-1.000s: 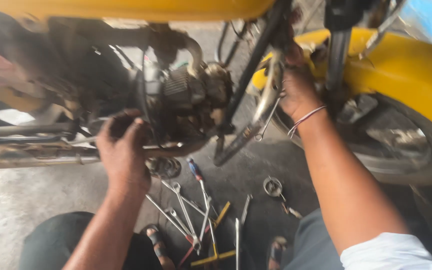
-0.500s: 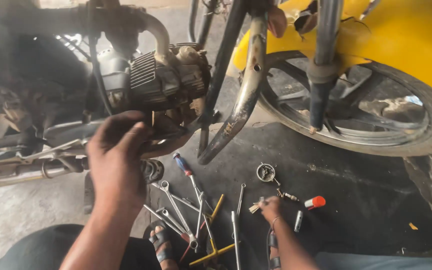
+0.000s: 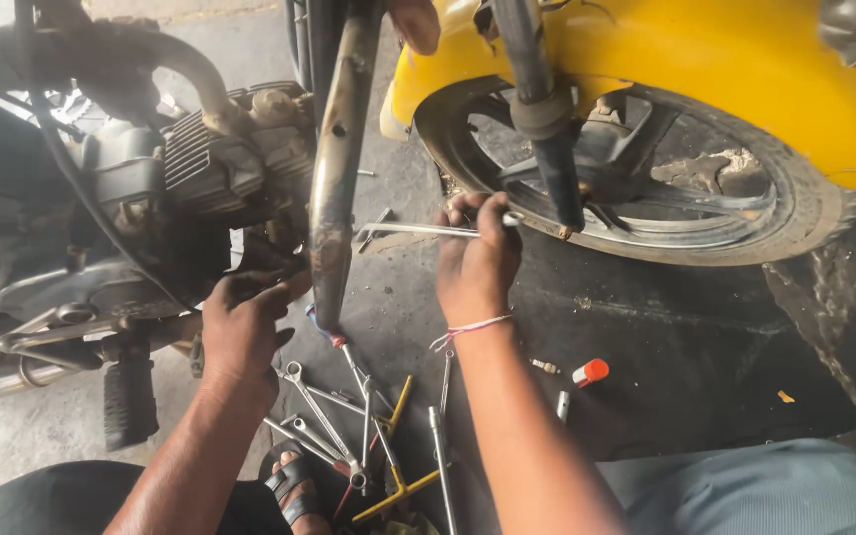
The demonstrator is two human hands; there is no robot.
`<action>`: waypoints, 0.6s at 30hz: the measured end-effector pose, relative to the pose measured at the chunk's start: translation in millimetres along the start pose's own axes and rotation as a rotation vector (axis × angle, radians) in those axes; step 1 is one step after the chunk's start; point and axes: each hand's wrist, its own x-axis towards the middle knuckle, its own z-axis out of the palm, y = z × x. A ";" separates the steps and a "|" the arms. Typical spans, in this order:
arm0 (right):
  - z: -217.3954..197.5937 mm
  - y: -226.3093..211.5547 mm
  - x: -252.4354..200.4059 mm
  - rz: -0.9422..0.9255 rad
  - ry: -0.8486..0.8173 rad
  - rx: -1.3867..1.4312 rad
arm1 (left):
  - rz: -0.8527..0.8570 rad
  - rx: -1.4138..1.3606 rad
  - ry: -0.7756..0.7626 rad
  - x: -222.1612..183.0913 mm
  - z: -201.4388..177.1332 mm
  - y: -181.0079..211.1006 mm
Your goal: The recorder is repairing a yellow motorcycle.
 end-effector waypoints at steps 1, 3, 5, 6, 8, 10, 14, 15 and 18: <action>1.0 -3.3 1.7 0.002 -0.003 0.003 | 0.004 0.000 0.004 4.2 0.7 -6.2; 2.0 -8.3 3.8 0.083 0.126 0.160 | -0.014 -0.131 -0.038 13.5 0.8 -20.2; -12.6 -4.9 14.0 0.110 0.188 0.164 | 0.019 -0.081 -0.056 10.0 7.2 -16.8; -19.8 -3.1 19.0 0.135 0.249 0.168 | 0.051 -0.032 -0.077 8.5 10.4 -15.0; -17.2 -7.1 17.3 0.260 0.351 0.203 | 0.127 0.006 -0.139 17.6 15.7 -17.5; -9.4 -11.1 16.0 0.378 0.450 0.240 | 0.209 0.042 -0.205 29.5 23.6 -12.4; -2.2 -10.2 13.6 0.295 0.433 0.258 | 0.864 0.484 -0.271 55.1 28.7 -2.0; -1.9 -10.5 17.7 0.209 0.362 0.298 | 1.090 0.710 -0.169 64.3 30.1 2.5; 45.9 -33.2 -8.2 0.420 0.453 0.350 | 1.271 0.702 -0.060 61.3 35.8 -1.1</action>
